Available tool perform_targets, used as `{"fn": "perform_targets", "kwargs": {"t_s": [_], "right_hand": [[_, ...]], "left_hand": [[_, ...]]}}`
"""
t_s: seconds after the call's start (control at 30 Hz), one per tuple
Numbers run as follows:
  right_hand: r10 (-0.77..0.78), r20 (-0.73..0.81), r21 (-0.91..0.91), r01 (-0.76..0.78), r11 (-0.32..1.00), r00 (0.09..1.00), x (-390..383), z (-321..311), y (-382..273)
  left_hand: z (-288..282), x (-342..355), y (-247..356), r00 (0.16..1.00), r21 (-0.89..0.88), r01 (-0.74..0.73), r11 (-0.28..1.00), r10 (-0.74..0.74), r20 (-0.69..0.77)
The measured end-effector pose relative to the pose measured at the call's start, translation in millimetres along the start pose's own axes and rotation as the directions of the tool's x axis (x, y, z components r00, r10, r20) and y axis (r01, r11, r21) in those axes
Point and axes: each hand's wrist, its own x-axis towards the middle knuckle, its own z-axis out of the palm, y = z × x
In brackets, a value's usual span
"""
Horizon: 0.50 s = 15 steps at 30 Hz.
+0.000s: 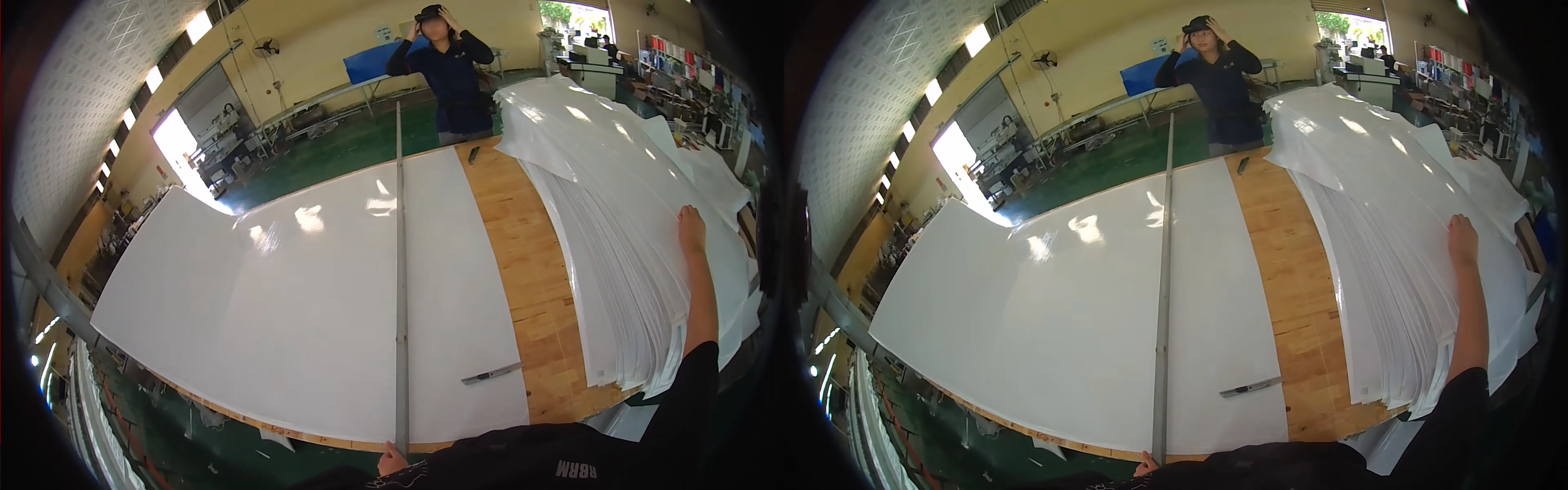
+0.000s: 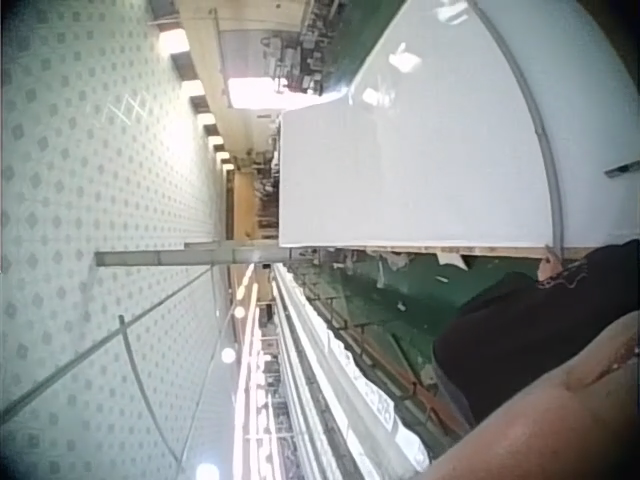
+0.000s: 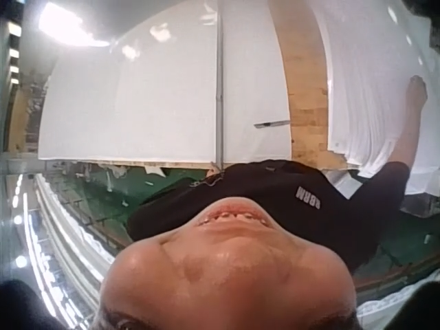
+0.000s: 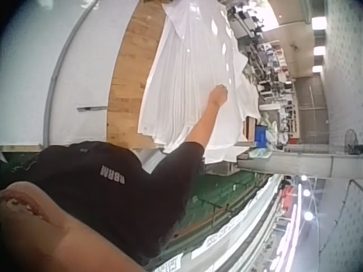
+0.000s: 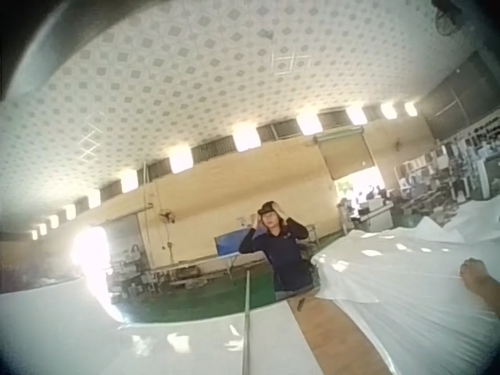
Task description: Measure and cut large white plastic or foam panels using a long metal straightedge and a utility knife.
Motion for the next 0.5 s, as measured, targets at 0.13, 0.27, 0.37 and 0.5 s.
{"fn": "perform_targets", "kwargs": {"t_s": [0.13, 0.27, 0.37, 0.5], "right_hand": [[-0.008, -0.008, -0.051, 0.008, 0.999, 1.0, 0.1, 2.5, -8.0], [0.074, 0.014, 0.0, -0.074, 0.997, 0.997, 0.5, -7.5, -10.3], [0.024, -0.025, 0.005, -0.024, 1.0, 0.999, -2.7, -12.3, -15.2], [0.063, -0.038, 0.2, -0.055, 0.978, 0.997, -8.1, -24.0, -19.0]], "left_hand": [[-4.6, 2.7, -6.8, 1.0, -0.003, 0.0, 1.0, 0.0, -0.01], [12.2, 15.9, -17.6, 0.997, 0.02, -0.057, 0.998, 0.058, -0.043], [9.2, 14.5, -13.5, 1.0, 0.074, -0.019, 0.997, 0.02, -0.022], [9.6, 15.9, -14.4, 0.998, 0.006, -0.056, 0.998, 0.056, 0.012]]}}
